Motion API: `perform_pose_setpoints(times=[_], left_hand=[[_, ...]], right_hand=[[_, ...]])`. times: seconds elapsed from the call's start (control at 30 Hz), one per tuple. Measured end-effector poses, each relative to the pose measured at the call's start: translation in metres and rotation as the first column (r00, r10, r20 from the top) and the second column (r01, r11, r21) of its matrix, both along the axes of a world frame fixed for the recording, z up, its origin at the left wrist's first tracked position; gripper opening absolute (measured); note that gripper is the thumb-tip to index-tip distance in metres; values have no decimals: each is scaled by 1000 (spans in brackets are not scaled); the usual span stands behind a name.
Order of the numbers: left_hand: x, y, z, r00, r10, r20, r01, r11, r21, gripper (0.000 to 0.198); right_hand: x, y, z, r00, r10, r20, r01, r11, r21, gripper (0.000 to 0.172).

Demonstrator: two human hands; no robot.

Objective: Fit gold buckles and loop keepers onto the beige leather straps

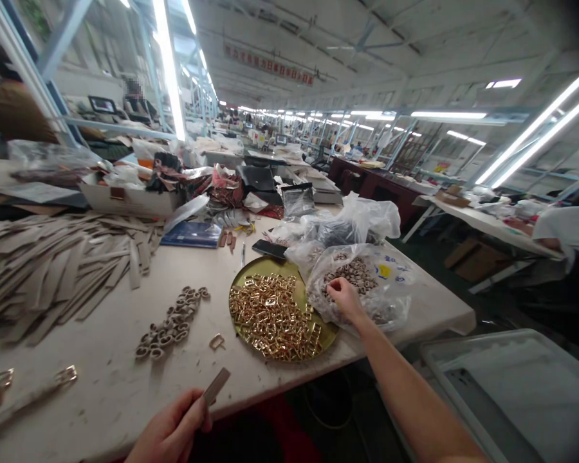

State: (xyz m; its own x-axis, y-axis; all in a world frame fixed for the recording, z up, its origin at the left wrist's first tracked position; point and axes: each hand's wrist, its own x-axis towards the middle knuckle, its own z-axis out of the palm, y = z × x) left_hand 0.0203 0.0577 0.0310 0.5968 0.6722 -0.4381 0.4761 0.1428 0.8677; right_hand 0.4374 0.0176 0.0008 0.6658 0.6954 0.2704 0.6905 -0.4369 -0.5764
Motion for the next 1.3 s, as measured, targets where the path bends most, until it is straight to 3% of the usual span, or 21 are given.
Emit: perform_pose_setpoints(times=[0.13, 0.27, 0.37, 0.47, 0.57, 0.63, 0.7, 0.77, 0.83, 0.97, 1.1, 1.2, 1.27, 1.3], left_hand=[[4, -1, 11, 999, -25, 48, 23, 999, 38, 57], [-3, -8, 9, 997, -32, 77, 28, 998, 58, 52], [-9, -11, 6, 996, -26, 85, 22, 998, 50, 50], [-7, -12, 9, 994, -15, 104, 10, 999, 46, 48], [2, -13, 19, 992, -26, 128, 15, 997, 80, 41], [7, -14, 25, 985, -24, 173, 4, 994, 110, 36], [9, -15, 30, 972, -2, 234, -30, 991, 133, 32], [7, -16, 31, 967, 18, 255, -66, 981, 180, 28], [2, -17, 30, 979, 30, 201, -92, 947, 306, 25], [-7, -18, 24, 996, 87, -20, -59, 810, 583, 21], [-10, -16, 15, 992, 73, -102, 7, 779, 627, 21], [-11, -13, 9, 985, 68, -158, 55, 749, 660, 24], [-12, -11, 6, 978, 62, -200, 104, 685, 721, 26], [-13, -9, 4, 972, 57, -228, 138, 643, 753, 27]], right_hand=[[-9, -1, 1, 995, -20, -97, 31, 993, 112, 13], [-13, -4, 11, 971, -21, -239, 70, 977, 201, 8], [-27, -8, 25, 910, 83, -407, 25, 967, 252, 16], [-67, -11, 37, 776, 257, -576, -89, 949, 304, 27], [-128, -12, 45, 537, 409, -738, -192, 911, 365, 33], [-172, -12, 47, 121, 472, -873, -172, 877, 450, 26], [-210, -13, 48, -171, 458, -872, -135, 866, 481, 20], [-238, -12, 45, -282, 428, -859, -129, 870, 476, 19], [-257, -10, 41, -303, 414, -858, -135, 873, 469, 19], [-273, -7, 30, -279, 387, -879, -149, 886, 438, 22], [-274, -5, 22, -235, 377, -896, -176, 890, 420, 23], [-272, -4, 16, -58, 452, -890, -253, 856, 451, 23], [-270, -3, 13, 80, 493, -867, -330, 833, 443, 25], [-269, -2, 11, 111, 494, -862, -360, 829, 429, 27]])
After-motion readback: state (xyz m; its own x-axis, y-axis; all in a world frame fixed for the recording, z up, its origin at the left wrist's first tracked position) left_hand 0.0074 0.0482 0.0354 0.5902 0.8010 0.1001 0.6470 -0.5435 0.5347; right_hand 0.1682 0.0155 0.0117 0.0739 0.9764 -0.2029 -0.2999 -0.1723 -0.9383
